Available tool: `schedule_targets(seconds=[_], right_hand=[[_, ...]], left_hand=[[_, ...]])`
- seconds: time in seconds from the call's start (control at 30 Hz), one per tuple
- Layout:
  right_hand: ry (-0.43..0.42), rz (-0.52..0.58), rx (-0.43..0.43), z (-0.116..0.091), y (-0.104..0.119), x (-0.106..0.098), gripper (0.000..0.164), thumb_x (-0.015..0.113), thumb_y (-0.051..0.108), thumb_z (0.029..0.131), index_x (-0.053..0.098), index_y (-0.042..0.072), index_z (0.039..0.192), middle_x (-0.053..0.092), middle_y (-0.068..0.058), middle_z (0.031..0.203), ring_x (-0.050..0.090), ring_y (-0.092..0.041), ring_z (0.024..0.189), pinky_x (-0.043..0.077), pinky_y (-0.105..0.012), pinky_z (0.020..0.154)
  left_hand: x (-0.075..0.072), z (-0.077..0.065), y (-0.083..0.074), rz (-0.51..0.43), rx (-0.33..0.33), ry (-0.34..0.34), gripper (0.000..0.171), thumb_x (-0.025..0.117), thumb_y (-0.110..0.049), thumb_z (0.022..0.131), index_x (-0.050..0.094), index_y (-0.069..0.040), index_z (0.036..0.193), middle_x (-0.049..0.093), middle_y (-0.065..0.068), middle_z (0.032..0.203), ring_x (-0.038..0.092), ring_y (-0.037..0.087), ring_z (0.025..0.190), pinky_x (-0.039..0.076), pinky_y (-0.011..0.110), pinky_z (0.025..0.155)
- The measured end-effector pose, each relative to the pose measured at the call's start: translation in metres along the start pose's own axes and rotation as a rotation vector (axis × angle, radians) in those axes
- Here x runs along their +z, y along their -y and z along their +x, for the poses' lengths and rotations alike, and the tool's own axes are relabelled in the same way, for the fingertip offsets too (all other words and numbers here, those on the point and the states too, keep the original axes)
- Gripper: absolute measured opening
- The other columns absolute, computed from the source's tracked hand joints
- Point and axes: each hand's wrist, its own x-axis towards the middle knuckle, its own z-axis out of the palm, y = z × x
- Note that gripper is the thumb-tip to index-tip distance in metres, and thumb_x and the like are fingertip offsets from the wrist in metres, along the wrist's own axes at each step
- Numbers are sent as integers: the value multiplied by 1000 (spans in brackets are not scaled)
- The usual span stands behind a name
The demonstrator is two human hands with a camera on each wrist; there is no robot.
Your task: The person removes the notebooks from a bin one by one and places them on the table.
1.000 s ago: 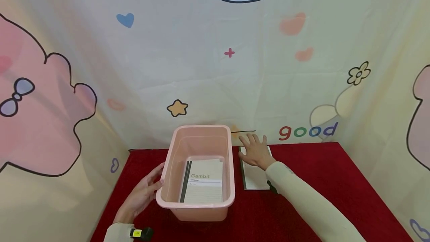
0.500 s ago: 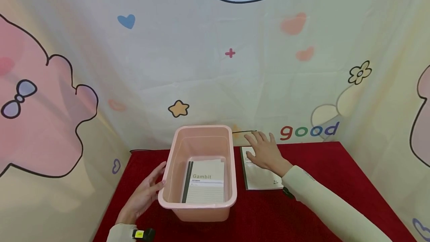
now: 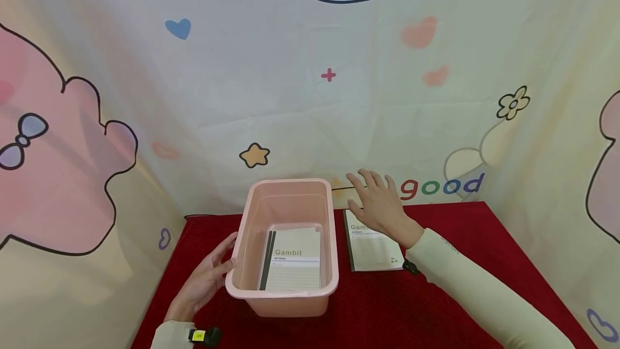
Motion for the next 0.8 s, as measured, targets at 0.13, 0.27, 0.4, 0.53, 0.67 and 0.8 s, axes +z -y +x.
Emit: schedule_targets(seconds=[0.13,0.27,0.4,0.53,0.67,0.8], right_hand=[[-5,21,-13,7,12,-10,57,55,36,93,42,19,146,46,-15,145,43,-36,133,33,-63,106],[-5,17,-22,15,25,-18,56,53,38,95,41,21,146,46,-14,145,42,-34,134,35,-62,106],[-5,23,-40,23,40,-25,56,54,39,94,41,22,146,46,-13,145,41,-34,135,35,-63,105],[-6,36,-61,32,58,-32,58,57,41,94,41,22,147,46,-12,146,40,-33,136,34,-63,106],[13,56,-67,43,78,-37,59,56,41,94,39,24,148,43,-10,148,39,-32,138,33,-60,108],[30,66,-70,55,96,-41,60,55,42,95,36,26,149,41,-9,149,38,-30,139,35,-58,108]], left_hand=[[1,0,0,-2,2,4,74,63,-18,95,23,-30,156,23,5,162,42,41,139,50,49,99],[2,0,0,-1,7,4,73,63,-18,95,23,-31,156,23,5,162,42,42,139,51,49,99],[2,0,0,-1,9,6,73,63,-18,95,23,-30,156,23,5,162,41,42,139,50,49,99],[2,0,-1,-4,7,11,73,62,-17,96,22,-30,156,23,5,162,41,42,139,50,50,99],[1,0,-1,-4,3,9,73,62,-17,96,22,-29,156,23,5,162,41,42,139,50,50,99],[1,-1,-1,-11,-3,3,73,62,-17,96,22,-30,156,24,5,161,41,42,139,50,50,99]])
